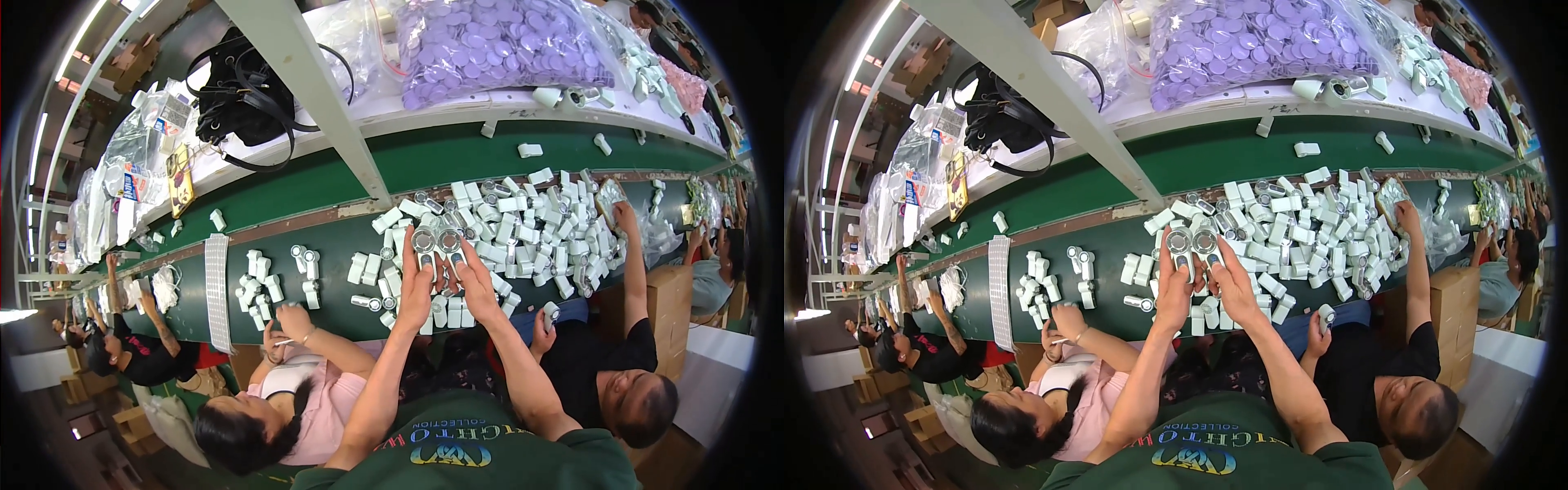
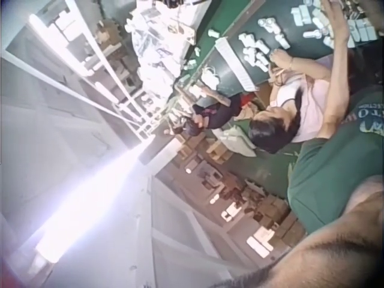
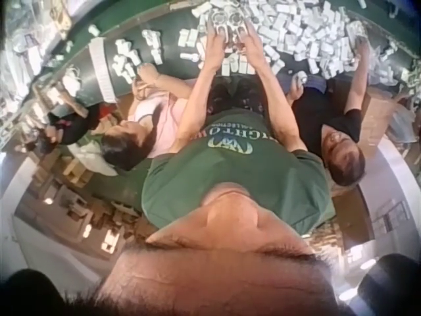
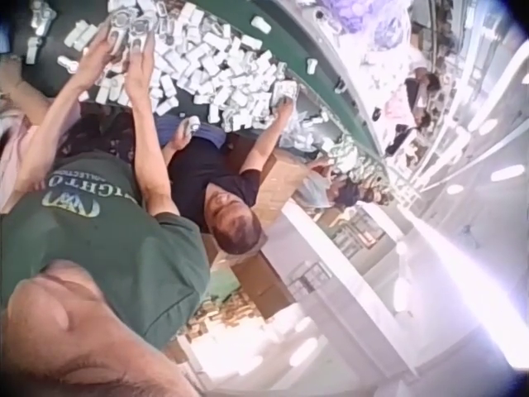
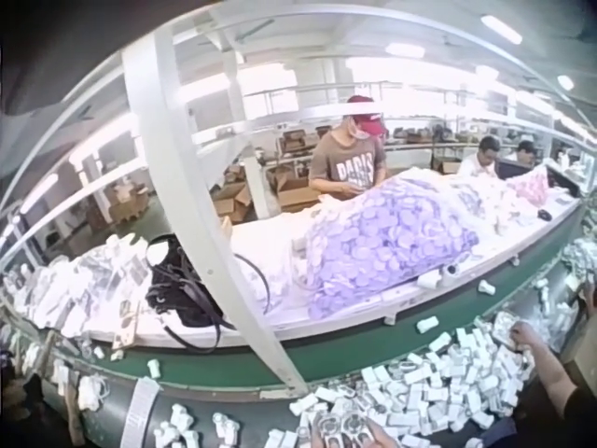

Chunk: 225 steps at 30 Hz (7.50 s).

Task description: The person carries and sets down plastic stools, moves a cardboard box, and assembles handheld fans by attaching small components to the fan bodies along the assembly table by hand.

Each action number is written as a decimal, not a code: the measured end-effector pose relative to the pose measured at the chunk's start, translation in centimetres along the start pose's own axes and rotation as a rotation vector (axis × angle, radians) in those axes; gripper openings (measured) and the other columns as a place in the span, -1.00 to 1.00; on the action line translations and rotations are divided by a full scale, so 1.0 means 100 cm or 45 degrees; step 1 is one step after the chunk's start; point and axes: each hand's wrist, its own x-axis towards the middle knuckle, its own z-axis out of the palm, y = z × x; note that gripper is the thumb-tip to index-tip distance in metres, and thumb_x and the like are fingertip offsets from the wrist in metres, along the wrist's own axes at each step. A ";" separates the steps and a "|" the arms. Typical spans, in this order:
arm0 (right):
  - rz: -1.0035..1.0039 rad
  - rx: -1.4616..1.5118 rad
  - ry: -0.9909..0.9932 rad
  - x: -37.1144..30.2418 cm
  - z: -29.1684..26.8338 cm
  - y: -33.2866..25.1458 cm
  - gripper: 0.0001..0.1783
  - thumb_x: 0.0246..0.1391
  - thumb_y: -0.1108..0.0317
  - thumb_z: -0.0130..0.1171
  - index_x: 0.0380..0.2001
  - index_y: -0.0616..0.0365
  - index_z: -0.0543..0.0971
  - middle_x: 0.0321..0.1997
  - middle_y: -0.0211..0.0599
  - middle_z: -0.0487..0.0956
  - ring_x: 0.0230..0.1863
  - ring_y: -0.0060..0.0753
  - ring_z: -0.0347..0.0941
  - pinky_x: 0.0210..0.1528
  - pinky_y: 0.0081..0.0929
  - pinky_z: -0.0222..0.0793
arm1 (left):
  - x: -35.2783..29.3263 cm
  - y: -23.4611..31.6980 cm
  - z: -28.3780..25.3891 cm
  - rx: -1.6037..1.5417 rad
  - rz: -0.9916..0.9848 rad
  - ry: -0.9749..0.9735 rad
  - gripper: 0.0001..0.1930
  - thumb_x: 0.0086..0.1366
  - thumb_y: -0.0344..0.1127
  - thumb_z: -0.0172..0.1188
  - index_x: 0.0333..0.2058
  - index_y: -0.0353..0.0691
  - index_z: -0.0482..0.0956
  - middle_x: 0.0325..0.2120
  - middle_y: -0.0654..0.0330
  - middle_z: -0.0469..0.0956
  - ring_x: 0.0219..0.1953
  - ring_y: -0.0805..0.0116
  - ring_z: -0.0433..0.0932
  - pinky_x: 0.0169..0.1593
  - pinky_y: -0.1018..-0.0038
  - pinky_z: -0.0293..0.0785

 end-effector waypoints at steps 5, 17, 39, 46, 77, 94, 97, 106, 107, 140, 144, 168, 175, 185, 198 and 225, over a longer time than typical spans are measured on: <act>-0.003 0.014 -0.038 -0.003 -0.005 -0.002 -0.34 0.44 0.29 -0.12 0.53 0.22 0.12 -0.11 -0.41 0.52 -0.38 -0.60 0.33 -0.34 -0.57 0.29 | 0.002 0.001 0.007 0.064 0.048 -0.016 -0.22 0.50 -0.26 -0.07 0.57 0.06 -0.24 -0.20 0.24 0.45 -0.35 0.50 0.32 -0.30 0.53 0.33; 0.017 -0.006 0.015 -0.007 -0.016 -0.007 -0.35 0.43 0.27 -0.11 0.51 0.21 0.16 -0.21 -0.45 0.50 -0.41 -0.64 0.33 -0.38 -0.61 0.28 | 0.006 -0.002 0.022 0.098 0.017 -0.014 -0.20 0.42 -0.37 -0.15 0.57 0.07 -0.21 -0.16 0.20 0.47 -0.35 0.45 0.36 -0.28 0.52 0.38; -0.248 -0.701 0.328 0.004 -0.105 0.019 -0.26 0.39 0.16 0.08 0.50 0.27 0.18 0.22 0.12 0.53 -0.20 -0.16 0.59 -0.08 -0.24 0.51 | 0.062 -0.079 0.090 0.329 0.025 0.167 -0.26 0.44 -0.41 0.25 0.49 -0.15 0.08 0.18 0.10 0.47 0.10 0.35 0.51 0.17 0.43 0.47; -0.005 -0.885 -0.045 0.022 -0.206 -0.036 -0.39 0.27 0.07 0.22 0.29 0.15 0.50 -0.12 -0.01 0.69 -0.22 0.00 0.66 -0.13 -0.14 0.56 | 0.095 -0.112 0.112 0.080 -0.205 0.048 -0.27 0.41 -0.48 0.28 0.46 -0.07 0.15 0.04 0.04 0.58 -0.09 0.16 0.68 -0.01 0.19 0.70; -0.079 -1.452 1.266 0.105 -0.601 0.028 -0.81 0.15 0.27 0.35 -0.23 0.11 0.78 -0.45 -0.23 0.72 -0.47 -0.36 0.62 -0.34 -0.36 0.52 | 0.079 -0.117 0.088 0.032 -0.540 -0.027 -0.35 0.46 -0.36 0.24 0.43 -0.11 0.16 0.03 -0.07 0.59 -0.03 -0.02 0.69 0.04 0.06 0.70; 0.196 0.412 0.130 -0.009 -0.109 -0.021 -0.86 0.31 0.41 0.30 -0.16 0.23 0.59 -0.39 -0.37 0.59 -0.51 -0.56 0.48 -0.46 -0.57 0.41 | 0.012 -0.024 0.064 0.132 -0.208 -0.007 -0.37 0.43 -0.48 0.22 0.40 -0.21 0.17 0.00 0.07 0.60 -0.11 0.24 0.71 -0.10 0.34 0.72; 0.109 0.187 0.122 -0.020 -0.089 -0.031 -0.85 0.27 0.46 0.33 -0.18 0.28 0.59 -0.40 -0.39 0.62 -0.47 -0.63 0.50 -0.41 -0.62 0.43 | -0.005 -0.017 0.049 0.395 -0.094 0.045 -0.33 0.33 -0.43 0.35 0.37 -0.16 0.28 -0.11 0.22 0.59 -0.29 0.59 0.55 -0.30 0.63 0.49; -0.139 -0.319 0.111 -0.051 -0.036 -0.033 -0.84 0.20 0.53 0.37 -0.21 0.23 0.57 -0.38 -0.47 0.61 -0.41 -0.74 0.46 -0.37 -0.69 0.38 | -0.052 0.006 0.029 0.504 -0.032 0.107 -0.28 0.26 -0.38 0.41 0.36 -0.08 0.31 -0.29 0.22 0.65 -0.33 0.52 0.58 -0.27 0.54 0.52; -0.182 -0.420 0.131 -0.053 -0.028 -0.034 -0.83 0.21 0.52 0.37 -0.22 0.23 0.54 -0.41 -0.49 0.58 -0.46 -0.74 0.44 -0.42 -0.69 0.35 | -0.056 0.005 0.026 0.490 -0.023 0.116 -0.28 0.26 -0.38 0.41 0.36 -0.08 0.31 -0.29 0.22 0.65 -0.33 0.52 0.58 -0.27 0.54 0.52; -0.769 -0.851 0.405 -0.105 0.022 -0.041 -0.77 0.09 0.58 0.44 -0.17 0.24 0.65 -0.40 -0.34 0.62 -0.52 -0.64 0.44 -0.51 -0.64 0.33 | -0.097 -0.002 0.019 0.305 0.170 0.066 -0.45 0.25 -0.49 0.43 0.20 -0.33 0.47 -0.20 0.25 0.62 -0.23 0.58 0.58 -0.17 0.59 0.57; -0.926 -1.018 0.396 -0.100 0.021 -0.046 -0.74 0.01 0.60 0.47 -0.20 0.20 0.69 -0.41 -0.26 0.61 -0.57 -0.50 0.45 -0.56 -0.59 0.32 | -0.097 -0.005 0.020 0.281 0.150 0.087 -0.48 0.26 -0.48 0.43 0.18 -0.32 0.48 -0.22 0.26 0.61 -0.29 0.60 0.58 -0.24 0.61 0.55; -0.415 -0.347 0.414 -0.101 0.029 -0.037 -0.73 0.17 0.55 0.40 -0.11 0.29 0.55 -0.45 -0.46 0.53 -0.49 -0.74 0.43 -0.46 -0.70 0.33 | -0.096 0.004 0.012 0.332 0.276 0.095 -0.45 0.16 -0.41 0.50 0.12 -0.21 0.53 -0.19 0.18 0.68 -0.19 0.48 0.63 -0.12 0.48 0.58; -0.150 -0.324 0.279 -0.097 0.016 -0.036 -0.57 0.23 0.54 0.34 0.15 0.36 0.54 -0.48 -0.49 0.50 -0.57 -0.75 0.38 -0.56 -0.71 0.27 | -0.095 -0.001 0.011 0.398 0.238 0.111 -0.46 0.17 -0.38 0.50 0.12 -0.25 0.53 -0.23 0.19 0.66 -0.26 0.51 0.59 -0.17 0.51 0.56; 0.052 -0.069 0.231 -0.095 0.016 -0.028 -0.57 0.36 0.45 0.21 0.23 0.37 0.51 -0.44 -0.43 0.57 -0.63 -0.73 0.32 -0.62 -0.69 0.21 | -0.098 0.000 0.019 0.350 0.171 0.142 -0.48 0.21 -0.45 0.46 0.13 -0.32 0.50 -0.20 0.27 0.58 -0.22 0.57 0.53 -0.16 0.58 0.53; 0.272 -0.041 0.070 -0.085 0.002 -0.028 -0.56 0.35 0.44 0.24 0.22 0.36 0.47 -0.45 -0.45 0.53 -0.63 -0.72 0.28 -0.61 -0.68 0.20 | -0.099 -0.015 0.004 0.381 0.087 0.170 -0.51 0.20 -0.38 0.49 0.08 -0.30 0.54 -0.23 0.22 0.64 -0.23 0.51 0.59 -0.13 0.50 0.57; 0.055 -0.343 0.056 -0.097 -0.016 -0.051 -0.89 0.22 0.54 0.35 -0.34 0.30 0.58 -0.36 -0.41 0.60 -0.45 -0.61 0.53 -0.41 -0.66 0.46 | -0.098 0.001 -0.008 -0.501 -0.313 0.028 -0.48 0.27 -0.38 0.43 0.13 -0.39 0.43 -0.21 0.07 0.65 -0.26 0.24 0.72 -0.17 0.33 0.67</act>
